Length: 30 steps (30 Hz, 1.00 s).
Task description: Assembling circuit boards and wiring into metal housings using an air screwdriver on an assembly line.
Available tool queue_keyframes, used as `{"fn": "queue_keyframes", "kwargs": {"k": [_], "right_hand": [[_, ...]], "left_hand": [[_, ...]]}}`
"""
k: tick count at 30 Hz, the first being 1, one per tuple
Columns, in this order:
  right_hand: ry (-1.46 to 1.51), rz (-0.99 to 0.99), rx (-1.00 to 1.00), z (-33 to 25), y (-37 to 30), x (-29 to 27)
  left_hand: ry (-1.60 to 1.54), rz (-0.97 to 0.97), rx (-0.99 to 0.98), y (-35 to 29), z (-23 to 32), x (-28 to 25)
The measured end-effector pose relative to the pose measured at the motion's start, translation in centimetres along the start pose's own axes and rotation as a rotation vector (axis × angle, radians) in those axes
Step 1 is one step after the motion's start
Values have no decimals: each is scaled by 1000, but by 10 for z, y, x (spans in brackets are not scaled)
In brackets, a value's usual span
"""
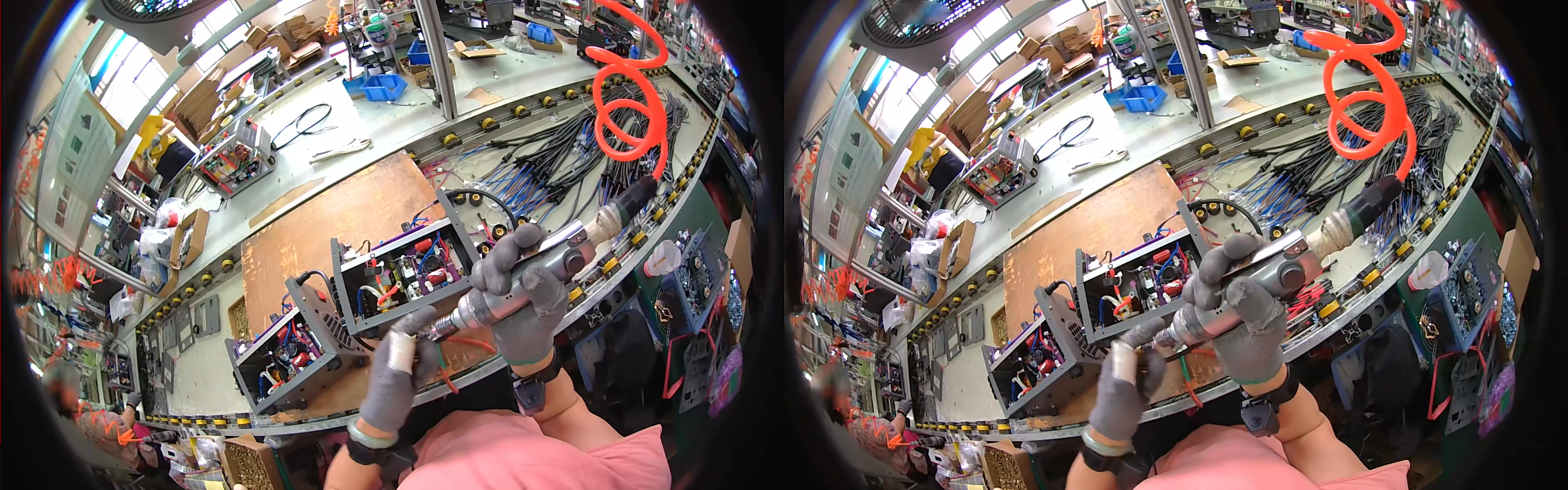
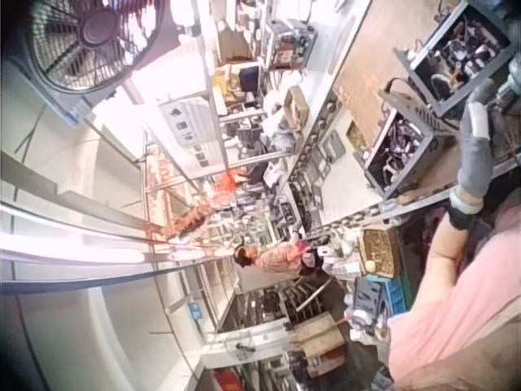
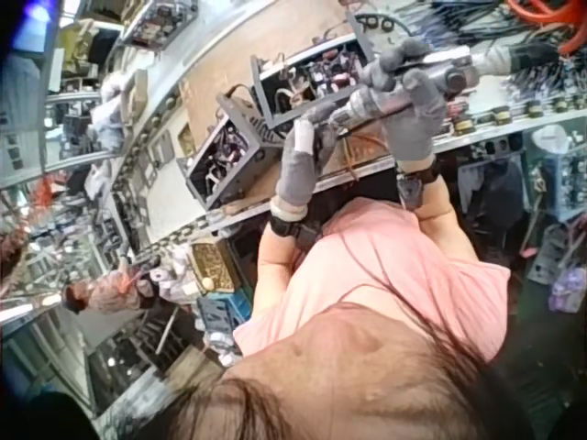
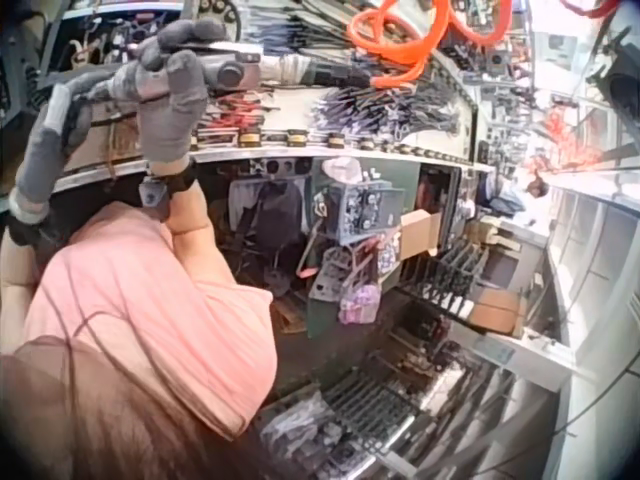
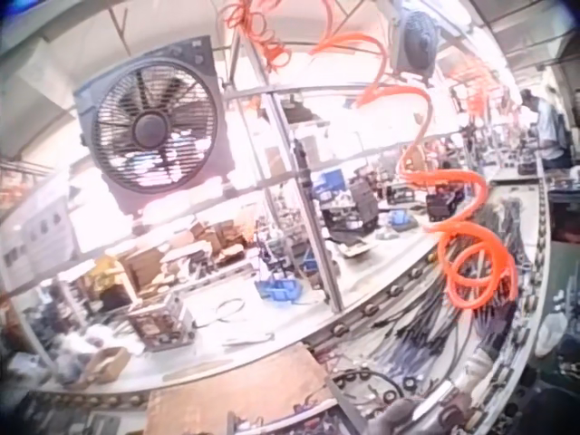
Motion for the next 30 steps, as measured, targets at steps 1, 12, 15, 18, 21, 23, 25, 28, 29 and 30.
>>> {"fn": "queue_keyframes", "kwargs": {"k": [1,12,15,18,21,23,25,28,29,30], "right_hand": [[-51,50,-63,-6,3,-3],[-245,151,-237,-25,-5,0],[-283,202,-223,-28,-6,-6],[-289,204,-213,-28,-6,-9],[-249,197,-182,-25,-7,-9],[-161,149,-123,-19,-6,-7],[-167,128,-118,-14,-3,-6],[15,-5,-117,-5,10,-12],[-51,55,-108,1,14,-8],[-126,119,-116,-1,16,-5]], "left_hand": [[128,23,1,9,9,-16],[1527,-82,569,105,64,-17],[1588,-136,354,105,63,-16],[1687,-244,156,109,58,-31],[1744,-329,143,109,57,-13],[1782,-406,99,115,53,-6],[1783,-372,102,123,47,-16],[1728,-294,99,125,43,-21],[1674,-234,86,125,43,-27],[1671,-247,94,124,40,-23]]}}
Point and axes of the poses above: each hand's wrist, its own y-axis towards the middle knuckle, its own x-axis out of the palm, z = x × y, the point moved 7 cm from there along y, towards the middle knuckle, and after that the axes turned 9 degrees about -y, right-handed, at the moved point
